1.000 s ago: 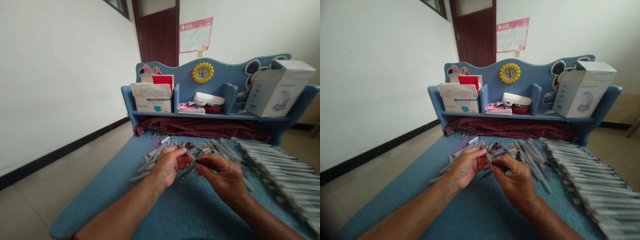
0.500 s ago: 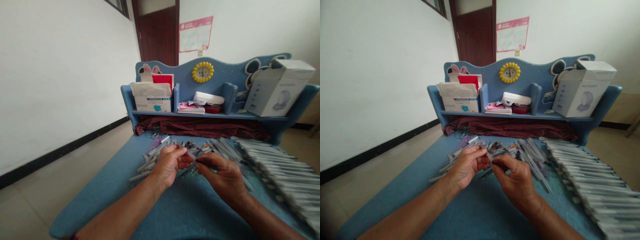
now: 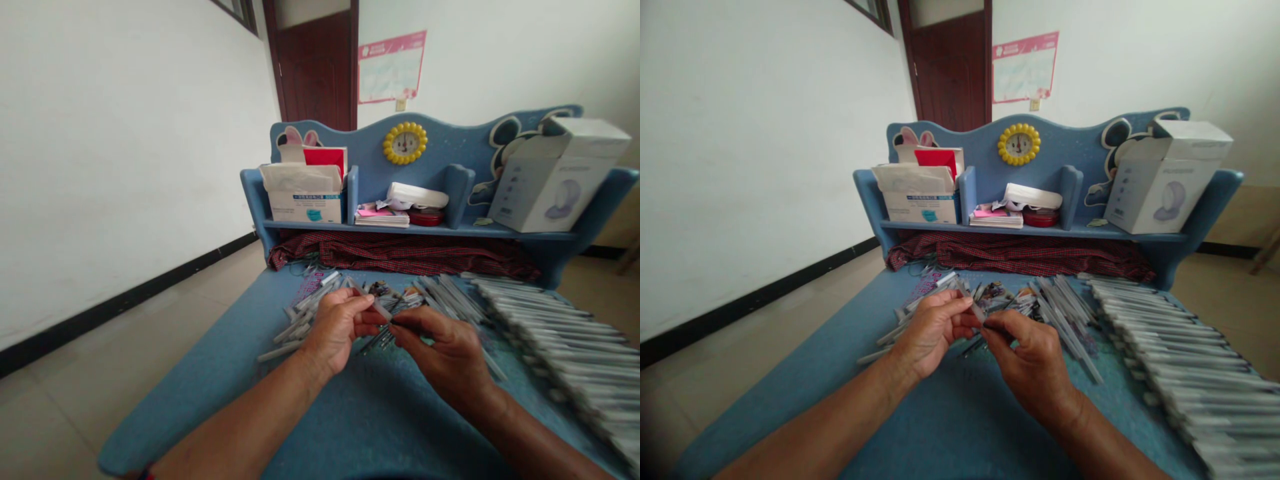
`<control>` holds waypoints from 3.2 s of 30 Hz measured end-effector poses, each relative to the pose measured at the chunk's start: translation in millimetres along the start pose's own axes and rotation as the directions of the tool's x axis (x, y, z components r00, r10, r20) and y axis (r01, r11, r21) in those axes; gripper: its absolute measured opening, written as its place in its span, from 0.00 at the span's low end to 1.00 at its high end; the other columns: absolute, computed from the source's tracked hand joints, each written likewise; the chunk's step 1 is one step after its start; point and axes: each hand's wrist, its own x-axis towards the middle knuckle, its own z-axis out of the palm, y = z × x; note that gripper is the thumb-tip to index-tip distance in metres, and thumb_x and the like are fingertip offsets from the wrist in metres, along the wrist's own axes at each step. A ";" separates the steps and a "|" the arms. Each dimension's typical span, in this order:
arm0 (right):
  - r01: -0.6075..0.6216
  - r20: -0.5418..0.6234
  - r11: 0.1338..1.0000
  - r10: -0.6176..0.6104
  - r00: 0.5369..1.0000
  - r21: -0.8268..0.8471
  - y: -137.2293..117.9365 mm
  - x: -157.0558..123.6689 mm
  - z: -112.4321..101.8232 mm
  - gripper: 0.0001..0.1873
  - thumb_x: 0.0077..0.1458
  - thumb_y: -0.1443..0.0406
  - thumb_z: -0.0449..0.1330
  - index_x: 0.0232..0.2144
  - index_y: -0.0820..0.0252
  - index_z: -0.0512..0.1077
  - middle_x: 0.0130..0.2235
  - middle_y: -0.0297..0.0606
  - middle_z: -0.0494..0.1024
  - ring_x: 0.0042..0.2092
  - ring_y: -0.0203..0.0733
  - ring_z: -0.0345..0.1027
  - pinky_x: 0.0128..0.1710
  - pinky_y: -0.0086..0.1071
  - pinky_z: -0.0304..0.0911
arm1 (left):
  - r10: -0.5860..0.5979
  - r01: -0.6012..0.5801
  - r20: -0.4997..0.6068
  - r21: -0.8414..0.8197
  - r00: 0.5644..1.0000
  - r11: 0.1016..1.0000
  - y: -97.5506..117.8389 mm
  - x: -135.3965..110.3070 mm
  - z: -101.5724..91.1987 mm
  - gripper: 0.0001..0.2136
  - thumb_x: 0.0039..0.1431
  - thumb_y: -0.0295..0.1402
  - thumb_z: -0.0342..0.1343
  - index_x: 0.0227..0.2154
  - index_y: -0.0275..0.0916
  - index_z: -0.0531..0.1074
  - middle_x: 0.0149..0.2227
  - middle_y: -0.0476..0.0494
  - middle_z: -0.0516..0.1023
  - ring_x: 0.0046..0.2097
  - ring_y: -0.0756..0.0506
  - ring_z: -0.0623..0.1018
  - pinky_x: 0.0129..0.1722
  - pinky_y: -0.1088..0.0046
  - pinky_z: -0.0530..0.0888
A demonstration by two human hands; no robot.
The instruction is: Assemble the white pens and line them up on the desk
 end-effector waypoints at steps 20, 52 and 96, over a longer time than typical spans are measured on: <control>0.226 0.105 0.922 -0.203 0.974 -0.315 14.5 -0.8 -3.2 0.07 0.56 0.66 0.54 0.29 0.59 0.72 0.27 0.36 0.77 0.27 0.38 0.72 0.28 0.30 0.65 | 0.036 -0.036 -0.030 0.018 0.999 0.999 0.7 0.3 0.7 0.03 0.48 0.26 0.56 0.28 0.34 0.68 0.24 0.45 0.77 0.23 0.50 0.77 0.17 0.82 0.68; -0.559 0.423 0.773 0.417 0.805 0.301 14.8 2.5 4.3 0.21 0.55 0.52 0.49 0.20 0.60 0.65 0.18 0.30 0.68 0.18 0.31 0.61 0.17 0.25 0.57 | 0.141 -0.140 -0.005 0.089 0.990 0.986 2.9 -0.3 1.5 0.09 0.44 0.28 0.60 0.30 0.34 0.67 0.27 0.43 0.77 0.26 0.48 0.78 0.20 0.80 0.69; -0.709 0.535 0.568 0.477 0.697 0.417 15.1 6.3 4.6 0.15 0.48 0.54 0.58 0.27 0.60 0.63 0.17 0.28 0.71 0.15 0.31 0.61 0.14 0.23 0.56 | 0.212 -0.211 0.013 0.176 0.977 0.962 -1.0 0.6 0.6 0.08 0.49 0.30 0.57 0.32 0.34 0.65 0.28 0.43 0.76 0.29 0.47 0.77 0.21 0.79 0.69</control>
